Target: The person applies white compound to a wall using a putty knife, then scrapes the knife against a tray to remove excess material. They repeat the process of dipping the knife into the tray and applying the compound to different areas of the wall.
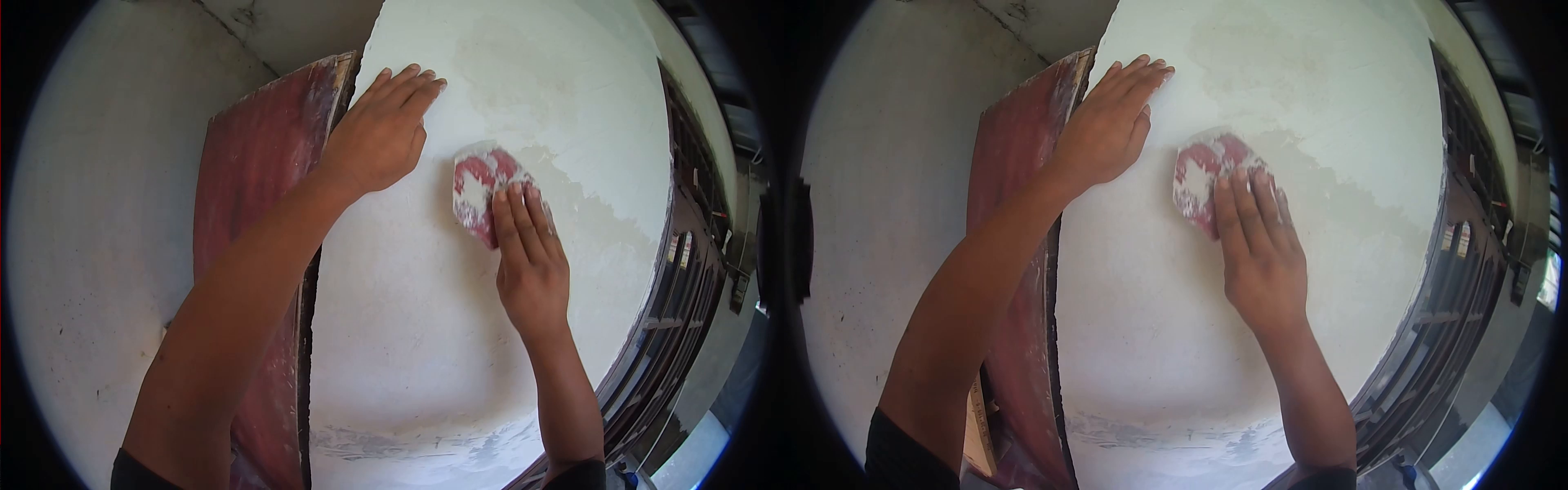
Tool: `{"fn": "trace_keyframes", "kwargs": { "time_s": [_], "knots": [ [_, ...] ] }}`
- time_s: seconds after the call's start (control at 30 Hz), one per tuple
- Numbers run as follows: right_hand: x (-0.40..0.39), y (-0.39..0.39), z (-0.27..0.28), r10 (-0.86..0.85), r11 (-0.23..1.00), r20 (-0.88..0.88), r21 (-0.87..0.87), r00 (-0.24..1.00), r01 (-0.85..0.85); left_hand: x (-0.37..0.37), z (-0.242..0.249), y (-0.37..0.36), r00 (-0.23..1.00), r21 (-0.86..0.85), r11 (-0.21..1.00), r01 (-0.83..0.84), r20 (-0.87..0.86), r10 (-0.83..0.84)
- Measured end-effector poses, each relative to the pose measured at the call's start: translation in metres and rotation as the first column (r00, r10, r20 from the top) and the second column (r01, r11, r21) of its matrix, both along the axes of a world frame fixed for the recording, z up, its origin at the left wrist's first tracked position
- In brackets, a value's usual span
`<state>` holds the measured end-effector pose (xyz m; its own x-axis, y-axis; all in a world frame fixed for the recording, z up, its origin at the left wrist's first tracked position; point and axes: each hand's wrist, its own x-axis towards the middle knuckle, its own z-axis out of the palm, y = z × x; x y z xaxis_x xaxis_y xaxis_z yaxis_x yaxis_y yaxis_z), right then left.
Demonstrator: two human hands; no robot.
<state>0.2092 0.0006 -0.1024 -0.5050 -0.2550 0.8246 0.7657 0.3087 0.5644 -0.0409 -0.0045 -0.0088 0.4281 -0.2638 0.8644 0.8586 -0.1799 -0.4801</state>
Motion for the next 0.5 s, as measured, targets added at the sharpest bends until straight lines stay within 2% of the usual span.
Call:
{"fn": "trace_keyframes", "kwargs": {
  "time_s": [0.1, 0.33, 0.47, 0.5],
  "knots": [
    [-0.01, 0.016, 0.014, 0.029, 0.999, -0.02, 0.042, 0.999, -0.028, -0.001, 0.0, 0.0, 1.0, 0.002, 1.0, -0.004, 0.004, 0.004],
    [-0.006, 0.003, -0.024, -0.082, 0.99, 0.089, -0.105, 0.993, 0.091, -0.001, 0.001, -0.001, 1.0, 0.003, 1.0, 0.008, -0.013, -0.008],
    [-0.003, -0.014, -0.033, -0.109, 0.989, 0.062, -0.093, 0.992, 0.115, -0.001, 0.002, 0.0, 1.0, 0.005, 1.0, 0.02, -0.004, -0.02],
    [-0.005, -0.016, -0.024, -0.082, 0.996, 0.04, -0.034, 0.996, 0.083, -0.001, 0.0, 0.001, 1.0, -0.003, 1.0, 0.03, -0.001, -0.03]
  ]
}}
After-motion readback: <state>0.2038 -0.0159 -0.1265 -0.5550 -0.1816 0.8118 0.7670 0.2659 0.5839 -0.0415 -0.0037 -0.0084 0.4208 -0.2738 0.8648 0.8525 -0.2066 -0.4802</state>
